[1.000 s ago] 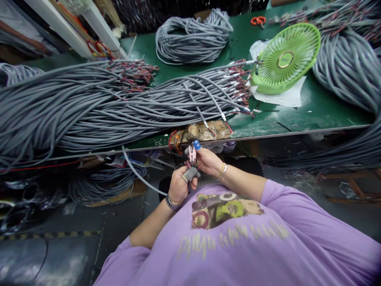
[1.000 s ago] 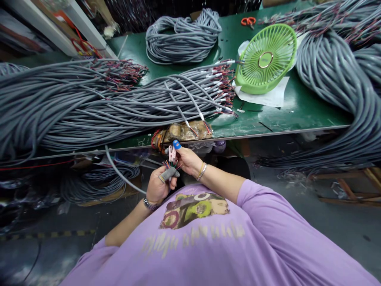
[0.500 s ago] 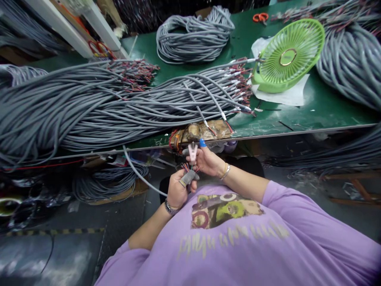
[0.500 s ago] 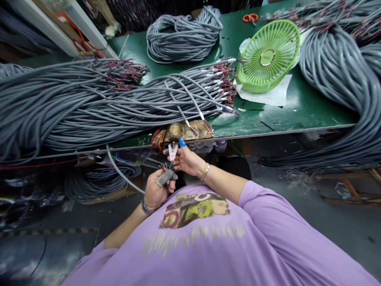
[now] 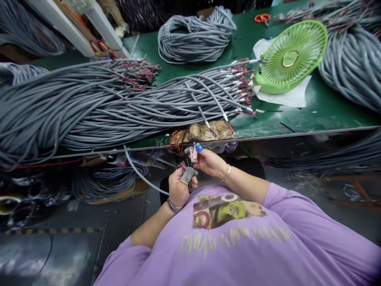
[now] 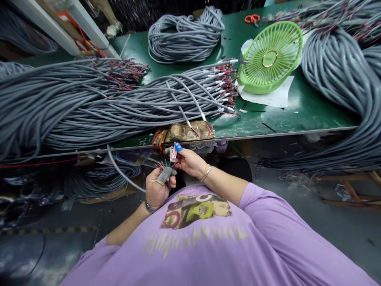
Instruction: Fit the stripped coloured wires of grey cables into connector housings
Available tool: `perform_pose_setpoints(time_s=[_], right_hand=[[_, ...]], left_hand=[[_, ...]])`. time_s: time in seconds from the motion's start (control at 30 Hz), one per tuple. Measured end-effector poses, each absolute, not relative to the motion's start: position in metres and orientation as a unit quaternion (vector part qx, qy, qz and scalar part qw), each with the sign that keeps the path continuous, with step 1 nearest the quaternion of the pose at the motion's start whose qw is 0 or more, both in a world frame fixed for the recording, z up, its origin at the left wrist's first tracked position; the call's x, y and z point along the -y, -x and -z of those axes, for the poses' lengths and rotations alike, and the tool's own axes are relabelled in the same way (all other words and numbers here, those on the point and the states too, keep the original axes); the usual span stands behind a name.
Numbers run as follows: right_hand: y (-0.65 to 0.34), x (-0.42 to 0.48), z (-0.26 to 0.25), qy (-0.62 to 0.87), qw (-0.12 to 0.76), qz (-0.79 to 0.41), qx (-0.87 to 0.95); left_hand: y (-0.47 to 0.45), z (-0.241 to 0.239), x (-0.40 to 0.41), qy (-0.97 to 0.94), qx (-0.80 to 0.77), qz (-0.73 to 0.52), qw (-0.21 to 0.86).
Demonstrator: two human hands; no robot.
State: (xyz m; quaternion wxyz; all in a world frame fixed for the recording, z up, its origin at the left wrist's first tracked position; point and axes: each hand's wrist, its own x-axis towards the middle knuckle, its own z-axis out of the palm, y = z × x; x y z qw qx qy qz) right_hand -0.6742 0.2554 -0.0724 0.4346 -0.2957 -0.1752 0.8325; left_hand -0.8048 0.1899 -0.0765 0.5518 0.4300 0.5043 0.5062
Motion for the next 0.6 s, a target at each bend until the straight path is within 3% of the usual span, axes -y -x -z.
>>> perform_pose_setpoints(time_s=[0.23,0.6], right_hand=[[0.677,-0.257,0.077,0.313,0.462,-0.814,0.163],[0.667,-0.253,0.073,0.285,0.387,-0.859,0.177]], left_hand=[[0.804,0.081,-0.191,-0.446,-0.503,-0.489,0.556],[0.809,0.077,-0.18,-0.433,-0.498,-0.513,0.549]])
